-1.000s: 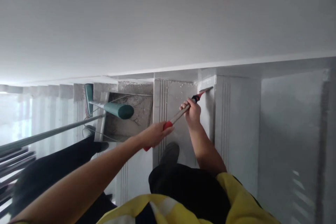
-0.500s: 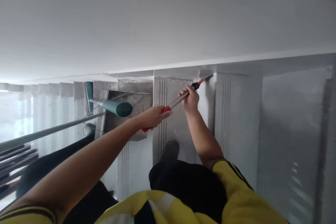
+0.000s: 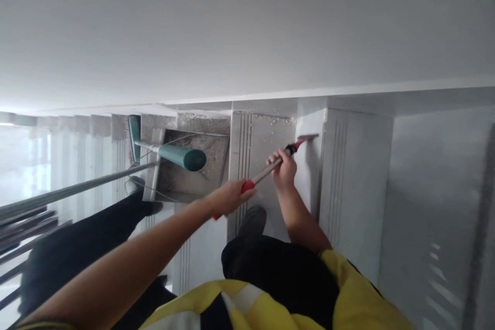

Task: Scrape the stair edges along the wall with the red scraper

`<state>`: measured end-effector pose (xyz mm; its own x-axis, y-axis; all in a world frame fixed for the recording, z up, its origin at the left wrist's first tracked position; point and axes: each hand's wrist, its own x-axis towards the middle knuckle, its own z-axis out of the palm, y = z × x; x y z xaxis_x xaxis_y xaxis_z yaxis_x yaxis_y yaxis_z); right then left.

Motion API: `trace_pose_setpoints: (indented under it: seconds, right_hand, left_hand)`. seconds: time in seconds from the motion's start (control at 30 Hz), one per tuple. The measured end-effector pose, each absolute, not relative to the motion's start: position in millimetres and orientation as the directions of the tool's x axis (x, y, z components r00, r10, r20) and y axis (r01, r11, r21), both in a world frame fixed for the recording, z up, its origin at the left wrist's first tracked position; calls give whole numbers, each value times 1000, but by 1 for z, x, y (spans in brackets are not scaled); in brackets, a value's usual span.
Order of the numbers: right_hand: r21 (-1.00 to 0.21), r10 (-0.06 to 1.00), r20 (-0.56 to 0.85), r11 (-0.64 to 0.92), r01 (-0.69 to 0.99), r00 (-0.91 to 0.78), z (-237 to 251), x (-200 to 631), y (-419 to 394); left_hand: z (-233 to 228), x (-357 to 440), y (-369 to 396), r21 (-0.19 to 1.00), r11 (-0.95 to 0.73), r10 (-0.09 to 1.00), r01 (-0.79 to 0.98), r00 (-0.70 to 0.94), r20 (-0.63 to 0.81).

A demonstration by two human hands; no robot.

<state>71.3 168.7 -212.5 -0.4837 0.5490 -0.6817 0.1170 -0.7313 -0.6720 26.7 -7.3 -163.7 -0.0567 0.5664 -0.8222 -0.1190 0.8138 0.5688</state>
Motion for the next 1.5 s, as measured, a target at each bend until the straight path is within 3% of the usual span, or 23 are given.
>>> trace_pose_setpoints:
  seconds: [0.17,0.37,1.0,1.5]
  right_hand:
    - [-606,466,-749,-769,202,-472,-229,82,176]
    - [-688,526,-680,-699,195,-511,-248,55,193]
    - [-746,591,-635,-636,198,-497,-259,45,198]
    - [-750,612,-629,-641,166,-480,-244,63,190]
  left_hand:
    - [-179,41,-3,573,810,568,-122,-79,-820]
    - [-196,28,15,544,825,540,-156,-67,-839]
    - [-205,31,24,571,797,550,-194,-157,-820]
    - [-196,48,21,583,779,572,-232,-119,-811]
